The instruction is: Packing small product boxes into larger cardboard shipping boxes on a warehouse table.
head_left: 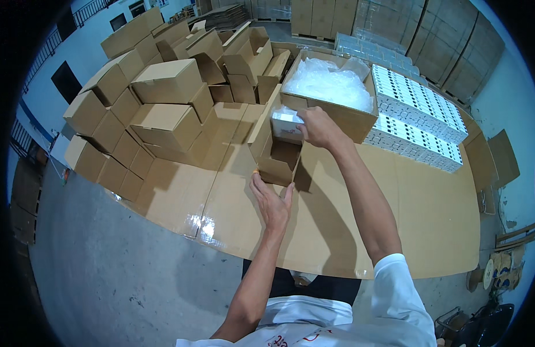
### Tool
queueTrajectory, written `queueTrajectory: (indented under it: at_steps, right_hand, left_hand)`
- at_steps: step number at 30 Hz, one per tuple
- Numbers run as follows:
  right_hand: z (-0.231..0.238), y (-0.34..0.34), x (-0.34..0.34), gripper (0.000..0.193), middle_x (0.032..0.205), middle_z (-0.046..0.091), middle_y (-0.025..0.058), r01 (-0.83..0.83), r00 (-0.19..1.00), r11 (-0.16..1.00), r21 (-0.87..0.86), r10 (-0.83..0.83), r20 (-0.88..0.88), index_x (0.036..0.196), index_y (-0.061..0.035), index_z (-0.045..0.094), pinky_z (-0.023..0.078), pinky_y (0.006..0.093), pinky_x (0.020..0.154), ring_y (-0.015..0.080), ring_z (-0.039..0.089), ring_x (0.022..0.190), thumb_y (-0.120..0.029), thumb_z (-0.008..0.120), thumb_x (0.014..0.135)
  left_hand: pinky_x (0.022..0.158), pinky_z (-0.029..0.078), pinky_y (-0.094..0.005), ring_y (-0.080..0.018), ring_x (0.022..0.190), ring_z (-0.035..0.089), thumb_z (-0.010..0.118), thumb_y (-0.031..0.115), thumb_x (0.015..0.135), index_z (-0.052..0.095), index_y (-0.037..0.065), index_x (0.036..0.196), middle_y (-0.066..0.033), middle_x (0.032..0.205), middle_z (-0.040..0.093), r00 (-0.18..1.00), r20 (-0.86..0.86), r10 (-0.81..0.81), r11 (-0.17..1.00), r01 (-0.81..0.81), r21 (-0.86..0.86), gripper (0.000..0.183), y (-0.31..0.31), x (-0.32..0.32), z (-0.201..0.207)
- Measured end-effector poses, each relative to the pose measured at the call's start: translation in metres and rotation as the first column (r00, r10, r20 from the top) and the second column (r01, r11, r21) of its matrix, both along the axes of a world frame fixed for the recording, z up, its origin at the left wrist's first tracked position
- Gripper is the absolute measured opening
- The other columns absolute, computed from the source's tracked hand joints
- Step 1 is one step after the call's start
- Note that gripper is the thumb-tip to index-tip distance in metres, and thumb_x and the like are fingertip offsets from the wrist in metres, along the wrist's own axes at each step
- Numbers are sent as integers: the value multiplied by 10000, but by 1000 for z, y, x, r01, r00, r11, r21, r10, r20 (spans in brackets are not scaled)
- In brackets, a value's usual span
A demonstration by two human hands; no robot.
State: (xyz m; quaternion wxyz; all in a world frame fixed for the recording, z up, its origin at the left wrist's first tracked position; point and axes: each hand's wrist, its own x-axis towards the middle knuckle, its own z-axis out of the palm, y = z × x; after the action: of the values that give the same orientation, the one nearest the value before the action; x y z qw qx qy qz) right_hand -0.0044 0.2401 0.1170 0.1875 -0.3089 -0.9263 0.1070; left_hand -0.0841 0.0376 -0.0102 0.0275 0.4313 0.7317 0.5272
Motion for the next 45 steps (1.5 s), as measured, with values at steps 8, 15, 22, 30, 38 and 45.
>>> queueTrajectory:
  at_steps: [8,15,22,30,38,45]
  right_hand:
    - [-23,-10,-25,158,1033,689,214,217,952,967,136,-240,189,948,4,724,570,497,836,405,671,1022,-57,712,803]
    - [-24,-16,-49,168,1045,707,111,267,919,894,360,-349,185,976,-99,757,537,415,867,282,672,1062,-184,689,847]
    - [-42,-5,-50,143,956,726,158,332,926,889,316,-371,72,894,-66,746,574,458,767,338,703,930,-143,652,820]
    - [-31,-90,51,373,1112,573,208,307,864,952,10,-275,-422,1164,-26,584,460,486,908,404,547,1066,-166,720,846]
    - [-106,-225,248,415,1211,586,181,479,847,873,-89,-487,-213,1193,-23,589,420,508,1025,380,543,1175,-143,704,812]
    - [-91,-145,366,329,1211,619,187,384,833,910,-158,-415,-365,1117,-39,643,463,474,997,384,580,1138,-127,690,804]
  left_hand:
    - [1112,349,-513,-481,1300,389,851,181,787,219,-98,1462,-320,1391,355,999,-37,-7,1000,8,18,966,2,-2,1]
    - [1126,340,-510,-476,1312,384,858,173,771,219,-106,1460,-318,1406,349,999,36,-6,1000,6,-6,980,3,1,0]
    - [1112,356,-516,-489,1310,387,868,140,754,237,-111,1445,-322,1390,359,1000,-1,-5,1000,5,15,968,12,10,6]
    - [1139,324,-512,-494,1339,367,847,146,786,222,-111,1468,-330,1448,320,994,59,-95,994,92,55,961,11,24,4]
    - [1101,364,-525,-450,1282,443,772,136,808,538,-12,1281,-237,1334,491,634,-241,-735,675,646,-357,548,-37,108,35]
    - [1087,367,-544,-416,1246,482,718,81,805,614,26,1146,-183,1222,580,676,-358,-644,763,600,-238,361,0,170,21]
